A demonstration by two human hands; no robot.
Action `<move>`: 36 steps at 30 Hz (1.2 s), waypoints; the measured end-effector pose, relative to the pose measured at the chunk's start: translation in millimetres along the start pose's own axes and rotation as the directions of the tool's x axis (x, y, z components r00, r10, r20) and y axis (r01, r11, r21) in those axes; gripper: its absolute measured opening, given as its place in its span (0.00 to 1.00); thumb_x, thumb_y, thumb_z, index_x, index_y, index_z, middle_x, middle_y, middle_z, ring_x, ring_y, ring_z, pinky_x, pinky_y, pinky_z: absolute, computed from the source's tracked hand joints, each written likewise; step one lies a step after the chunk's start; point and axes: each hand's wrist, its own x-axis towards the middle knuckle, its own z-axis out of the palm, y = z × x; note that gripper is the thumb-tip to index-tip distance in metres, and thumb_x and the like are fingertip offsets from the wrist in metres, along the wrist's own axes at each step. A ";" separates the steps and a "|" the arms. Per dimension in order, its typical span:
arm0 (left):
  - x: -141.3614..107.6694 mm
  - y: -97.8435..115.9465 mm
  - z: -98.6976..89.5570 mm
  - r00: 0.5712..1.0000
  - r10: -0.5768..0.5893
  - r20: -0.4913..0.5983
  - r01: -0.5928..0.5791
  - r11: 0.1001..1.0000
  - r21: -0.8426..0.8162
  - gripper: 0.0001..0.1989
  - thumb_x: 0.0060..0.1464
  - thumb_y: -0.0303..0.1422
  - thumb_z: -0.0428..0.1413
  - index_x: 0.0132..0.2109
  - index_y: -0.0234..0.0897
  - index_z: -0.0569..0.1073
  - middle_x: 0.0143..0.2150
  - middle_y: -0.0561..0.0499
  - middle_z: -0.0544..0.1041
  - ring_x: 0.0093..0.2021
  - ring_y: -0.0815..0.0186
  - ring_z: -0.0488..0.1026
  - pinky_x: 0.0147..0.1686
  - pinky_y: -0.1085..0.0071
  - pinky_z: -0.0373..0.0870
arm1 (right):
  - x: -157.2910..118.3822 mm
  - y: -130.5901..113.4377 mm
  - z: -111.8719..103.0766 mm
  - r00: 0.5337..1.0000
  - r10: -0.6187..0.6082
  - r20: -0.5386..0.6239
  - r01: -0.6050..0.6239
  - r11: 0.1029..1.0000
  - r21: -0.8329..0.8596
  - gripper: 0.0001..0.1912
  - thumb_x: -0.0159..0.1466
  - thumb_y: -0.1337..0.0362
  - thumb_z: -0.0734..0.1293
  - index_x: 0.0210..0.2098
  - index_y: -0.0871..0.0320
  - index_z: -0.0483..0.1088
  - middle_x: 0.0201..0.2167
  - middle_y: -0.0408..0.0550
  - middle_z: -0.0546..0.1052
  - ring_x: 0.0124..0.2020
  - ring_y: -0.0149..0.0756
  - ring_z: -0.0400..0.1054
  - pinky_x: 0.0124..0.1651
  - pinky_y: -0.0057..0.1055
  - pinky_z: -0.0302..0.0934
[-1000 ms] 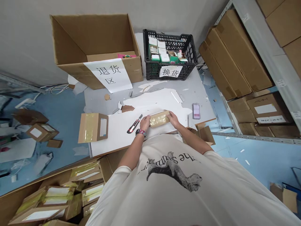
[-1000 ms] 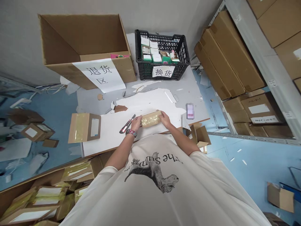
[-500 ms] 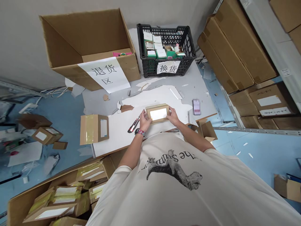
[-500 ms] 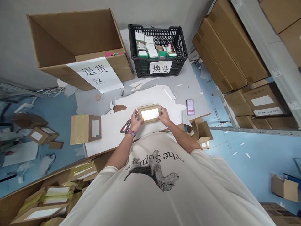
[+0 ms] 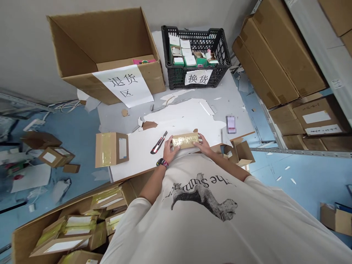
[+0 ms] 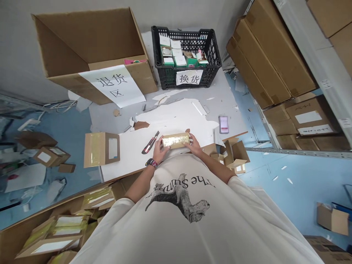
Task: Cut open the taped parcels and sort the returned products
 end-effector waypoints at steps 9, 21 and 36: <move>35.7 8.0 1.4 0.997 0.062 -0.034 -0.059 0.994 0.088 0.49 0.68 0.49 0.68 0.87 0.48 0.59 0.75 0.34 0.69 0.73 0.43 0.72 0.71 0.45 0.77 | 33.6 -28.7 5.8 0.989 -0.145 -0.032 0.136 0.972 -0.190 0.42 0.73 0.53 0.67 0.84 0.55 0.61 0.78 0.62 0.73 0.70 0.49 0.77 0.74 0.49 0.73; 16.3 -8.1 -70.8 0.920 -0.254 -0.300 0.389 0.687 0.614 0.28 0.58 0.31 0.64 0.66 0.40 0.80 0.63 0.31 0.80 0.65 0.35 0.75 0.65 0.42 0.72 | 28.9 -21.1 5.3 0.991 -0.078 -0.112 0.057 0.982 -0.179 0.42 0.72 0.43 0.71 0.79 0.55 0.69 0.70 0.62 0.80 0.60 0.52 0.82 0.68 0.52 0.77; 48.4 74.9 6.5 0.932 -0.125 -0.340 0.037 0.967 -0.254 0.25 0.60 0.47 0.73 0.58 0.42 0.81 0.52 0.44 0.84 0.47 0.59 0.83 0.48 0.62 0.83 | 35.1 -98.8 46.6 0.959 -0.282 0.031 0.284 0.957 -0.058 0.33 0.73 0.41 0.73 0.70 0.51 0.77 0.57 0.54 0.86 0.58 0.49 0.82 0.68 0.47 0.76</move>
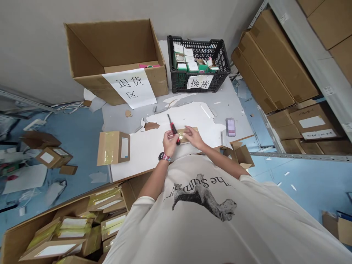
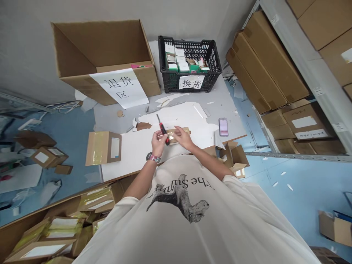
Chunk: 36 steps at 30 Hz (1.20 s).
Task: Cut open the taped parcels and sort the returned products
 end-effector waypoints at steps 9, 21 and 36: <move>9.8 -2.9 -18.1 0.879 0.248 0.409 -0.424 0.797 0.429 0.41 0.61 0.40 0.74 0.77 0.42 0.74 0.75 0.36 0.75 0.78 0.36 0.68 0.82 0.36 0.61 | 0.1 -13.6 -37.4 0.994 0.091 0.055 -0.074 0.962 -0.264 0.26 0.79 0.52 0.63 0.72 0.53 0.73 0.50 0.50 0.88 0.47 0.47 0.84 0.55 0.42 0.80; 40.9 -49.1 -27.7 0.882 0.053 0.468 -0.216 0.928 0.302 0.64 0.43 0.44 0.82 0.83 0.44 0.63 0.78 0.37 0.73 0.77 0.40 0.73 0.77 0.44 0.71 | -6.4 -60.4 -64.1 0.903 0.179 0.390 0.231 0.564 -0.793 0.22 0.85 0.53 0.62 0.70 0.49 0.78 0.61 0.54 0.88 0.59 0.54 0.83 0.59 0.40 0.71; 31.4 -54.7 -26.8 0.901 -0.017 0.434 -0.074 0.979 0.192 0.61 0.40 0.47 0.81 0.79 0.44 0.68 0.73 0.38 0.78 0.74 0.43 0.75 0.71 0.50 0.75 | 19.0 -87.0 -19.2 0.825 0.234 0.514 0.454 0.267 -0.850 0.19 0.85 0.57 0.61 0.62 0.57 0.80 0.54 0.62 0.90 0.58 0.54 0.85 0.58 0.41 0.72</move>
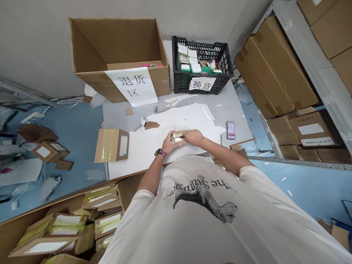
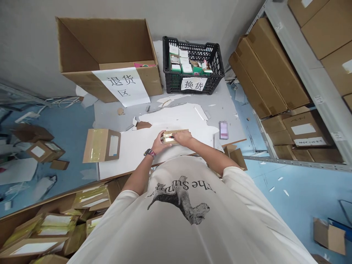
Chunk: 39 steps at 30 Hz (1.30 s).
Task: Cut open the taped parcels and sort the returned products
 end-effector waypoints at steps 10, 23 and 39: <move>-1.4 1.7 1.6 0.999 0.038 -0.015 -0.037 0.998 0.049 0.58 0.43 0.48 0.82 0.77 0.44 0.69 0.71 0.39 0.79 0.73 0.41 0.75 0.73 0.45 0.73 | 3.9 9.8 -3.4 0.999 -0.029 0.031 0.031 0.998 -0.051 0.16 0.79 0.65 0.67 0.63 0.57 0.80 0.54 0.62 0.90 0.57 0.55 0.86 0.57 0.41 0.73; -1.7 3.2 0.4 0.999 0.041 -0.007 -0.040 0.997 0.069 0.56 0.44 0.46 0.80 0.77 0.44 0.68 0.72 0.39 0.79 0.72 0.41 0.77 0.73 0.44 0.74 | -12.3 37.2 8.1 0.998 0.025 0.056 -0.022 0.998 -0.053 0.16 0.79 0.67 0.65 0.60 0.59 0.82 0.53 0.66 0.89 0.58 0.58 0.85 0.57 0.43 0.72; -3.2 13.3 -1.1 1.000 0.012 0.006 -0.013 0.982 0.188 0.55 0.45 0.45 0.79 0.77 0.46 0.68 0.71 0.41 0.80 0.68 0.43 0.79 0.69 0.46 0.76 | -65.6 108.2 14.6 0.982 0.158 0.107 -0.146 0.983 -0.115 0.19 0.82 0.63 0.62 0.62 0.58 0.82 0.53 0.68 0.88 0.57 0.59 0.84 0.59 0.47 0.70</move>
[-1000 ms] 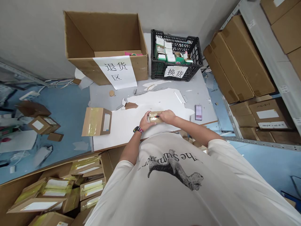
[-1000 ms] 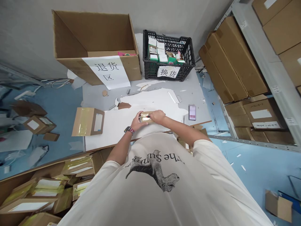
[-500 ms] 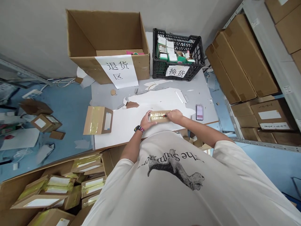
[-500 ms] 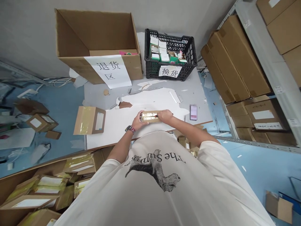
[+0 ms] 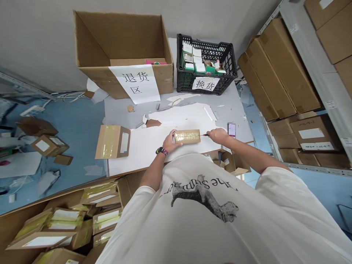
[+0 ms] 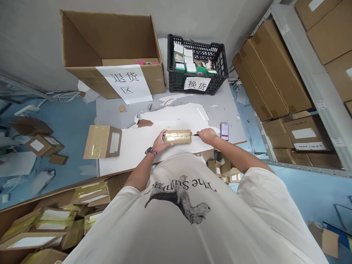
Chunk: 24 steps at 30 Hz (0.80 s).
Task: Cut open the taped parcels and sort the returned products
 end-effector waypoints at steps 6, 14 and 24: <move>-4.7 10.7 -1.8 1.000 -0.022 0.019 0.020 0.996 0.092 0.53 0.49 0.46 0.77 0.78 0.47 0.66 0.71 0.43 0.80 0.67 0.45 0.79 0.68 0.48 0.78 | -3.9 11.2 7.0 0.999 -0.036 0.036 0.037 0.998 -0.052 0.20 0.83 0.62 0.60 0.63 0.58 0.80 0.53 0.66 0.88 0.56 0.56 0.83 0.55 0.42 0.67; -2.6 12.9 -1.9 0.999 -0.020 0.026 0.017 0.993 0.117 0.53 0.49 0.45 0.76 0.78 0.47 0.67 0.69 0.43 0.82 0.66 0.45 0.80 0.66 0.48 0.78 | -9.4 39.0 25.8 0.999 0.034 0.005 -0.034 0.999 0.019 0.21 0.86 0.58 0.58 0.64 0.55 0.79 0.55 0.63 0.87 0.55 0.55 0.82 0.54 0.42 0.65; 2.6 7.8 -6.4 1.000 0.021 0.022 -0.025 0.981 0.191 0.52 0.48 0.43 0.76 0.77 0.47 0.67 0.69 0.43 0.81 0.68 0.46 0.79 0.69 0.48 0.77 | -16.8 35.6 64.3 0.997 0.061 -0.050 -0.053 0.985 0.162 0.22 0.86 0.55 0.58 0.68 0.52 0.77 0.59 0.60 0.87 0.56 0.53 0.82 0.54 0.40 0.65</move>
